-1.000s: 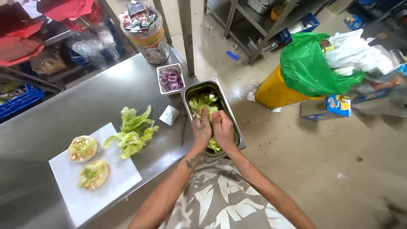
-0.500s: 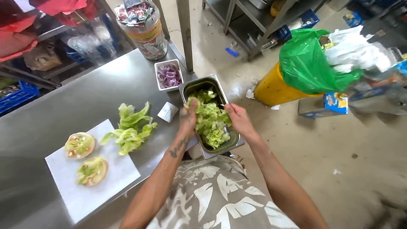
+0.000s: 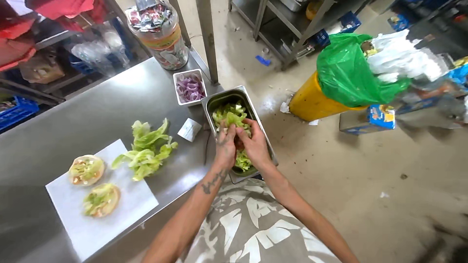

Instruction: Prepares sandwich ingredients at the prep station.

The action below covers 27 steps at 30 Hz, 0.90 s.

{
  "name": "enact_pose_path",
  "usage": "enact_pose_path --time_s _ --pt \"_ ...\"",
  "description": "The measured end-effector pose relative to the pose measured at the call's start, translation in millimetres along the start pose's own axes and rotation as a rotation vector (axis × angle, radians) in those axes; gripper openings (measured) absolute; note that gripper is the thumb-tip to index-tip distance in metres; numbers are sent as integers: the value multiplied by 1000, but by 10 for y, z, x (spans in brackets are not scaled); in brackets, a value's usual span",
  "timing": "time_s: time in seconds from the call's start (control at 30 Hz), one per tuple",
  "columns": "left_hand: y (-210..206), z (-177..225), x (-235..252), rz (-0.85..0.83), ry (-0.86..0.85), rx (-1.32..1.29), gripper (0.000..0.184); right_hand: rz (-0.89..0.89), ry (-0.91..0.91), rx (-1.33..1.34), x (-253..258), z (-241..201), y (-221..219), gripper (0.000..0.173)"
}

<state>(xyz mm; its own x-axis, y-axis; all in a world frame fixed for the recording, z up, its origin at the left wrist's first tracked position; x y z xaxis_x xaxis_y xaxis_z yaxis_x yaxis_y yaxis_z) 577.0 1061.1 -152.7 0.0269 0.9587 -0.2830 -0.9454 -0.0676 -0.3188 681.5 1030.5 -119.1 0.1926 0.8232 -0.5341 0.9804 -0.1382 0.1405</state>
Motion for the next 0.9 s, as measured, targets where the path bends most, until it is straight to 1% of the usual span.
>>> enact_pose_path --time_s 0.03,0.1,0.17,0.2,0.23,0.33,0.4,0.47,0.53,0.6,0.63,0.7,0.77,0.83,0.9 --pt "43 12 40 -61 -53 50 33 52 87 19 132 54 43 39" --pt "165 60 156 -178 -120 233 29 22 188 -16 292 127 135 31" --pt "250 114 255 -270 -112 393 28 -76 193 -112 322 93 215 25" --pt "250 141 269 -300 -77 399 28 -136 166 -131 320 52 249 23" --pt "228 164 259 -313 -18 344 27 -196 139 -97 313 13 284 21" --pt "113 206 175 -298 176 39 19 -378 128 125 274 -110 371 14" --pt "82 174 117 -277 251 -96 16 -438 123 232 250 -126 396 14" --pt "75 142 99 -214 267 -148 17 -463 122 315 247 -68 395 12" --pt "138 148 141 -125 201 -113 17 -467 126 318 166 -3 402 11" --pt "341 243 315 -72 46 30 23 -387 155 169 -10 1 461 12" --pt "408 318 397 -96 -15 128 24 -317 174 30 -91 1 496 13" --pt "386 460 472 -214 -74 322 25 -208 190 -291 -157 75 485 15" --pt "314 586 522 -305 -130 491 26 -176 134 -571 -123 187 423 24" --pt "228 632 573 -388 -153 626 25 -189 78 -761 -54 267 413 35" --pt "163 543 536 -521 -115 730 28 -153 91 -862 -32 265 438 33"
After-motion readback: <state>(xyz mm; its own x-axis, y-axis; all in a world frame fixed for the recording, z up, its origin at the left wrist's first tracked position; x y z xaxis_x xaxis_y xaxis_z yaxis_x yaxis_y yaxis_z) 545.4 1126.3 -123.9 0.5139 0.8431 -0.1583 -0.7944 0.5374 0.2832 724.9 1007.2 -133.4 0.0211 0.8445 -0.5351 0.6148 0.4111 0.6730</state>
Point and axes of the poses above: each hand's wrist, its own x-axis towards the middle knuckle, its own y-axis out of the back of the hand, z = x × y, the point moved 7 cm from there along x, towards the middle knuckle, and after that the axes turned 10 degrees about -y, right-handed, at the moved point
